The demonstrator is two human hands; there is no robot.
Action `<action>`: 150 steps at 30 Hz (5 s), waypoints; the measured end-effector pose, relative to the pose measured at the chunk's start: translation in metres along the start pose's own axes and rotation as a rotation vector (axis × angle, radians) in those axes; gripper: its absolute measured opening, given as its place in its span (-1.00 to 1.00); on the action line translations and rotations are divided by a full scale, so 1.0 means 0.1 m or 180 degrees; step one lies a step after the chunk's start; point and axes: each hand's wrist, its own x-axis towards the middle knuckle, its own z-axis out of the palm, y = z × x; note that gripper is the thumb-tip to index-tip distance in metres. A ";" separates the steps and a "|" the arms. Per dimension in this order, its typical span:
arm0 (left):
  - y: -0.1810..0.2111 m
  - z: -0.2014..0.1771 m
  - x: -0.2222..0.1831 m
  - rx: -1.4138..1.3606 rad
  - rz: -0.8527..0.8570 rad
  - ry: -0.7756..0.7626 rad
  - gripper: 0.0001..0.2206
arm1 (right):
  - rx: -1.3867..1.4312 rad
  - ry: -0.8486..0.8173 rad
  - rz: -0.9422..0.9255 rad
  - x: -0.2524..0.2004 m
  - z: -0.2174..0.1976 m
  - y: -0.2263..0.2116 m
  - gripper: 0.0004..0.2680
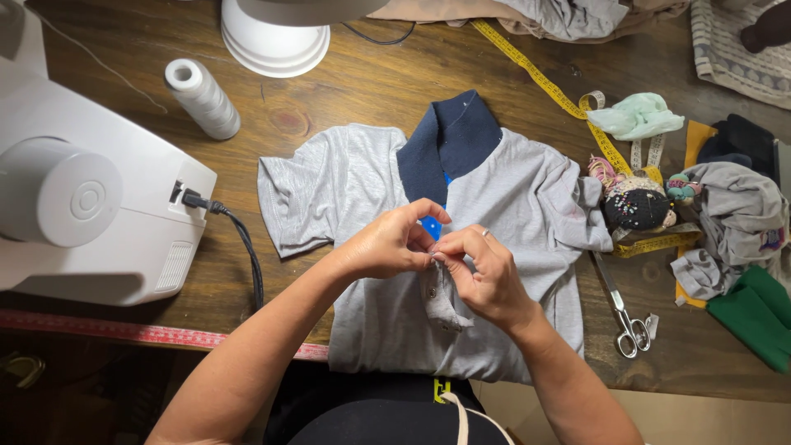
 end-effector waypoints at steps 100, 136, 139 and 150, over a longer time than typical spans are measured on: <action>0.07 0.22 -0.34 0.0864 -0.0009 0.0642 -0.15 | 0.1210 -0.0960 0.2294 -0.03 0.08 0.44 -0.92; 0.04 0.00 -0.33 -0.0061 0.0060 0.0185 -0.26 | 0.0589 0.0700 0.0784 -0.43 0.20 -0.18 -0.96; 0.01 0.01 -0.32 -0.0109 0.0085 0.0184 -0.27 | 0.0370 0.0673 0.0660 -0.41 0.19 -0.23 -0.97; -0.08 -0.01 -0.27 -0.0110 0.0104 0.0198 -0.26 | -0.0201 0.0524 0.0314 -0.36 0.17 -0.34 -0.97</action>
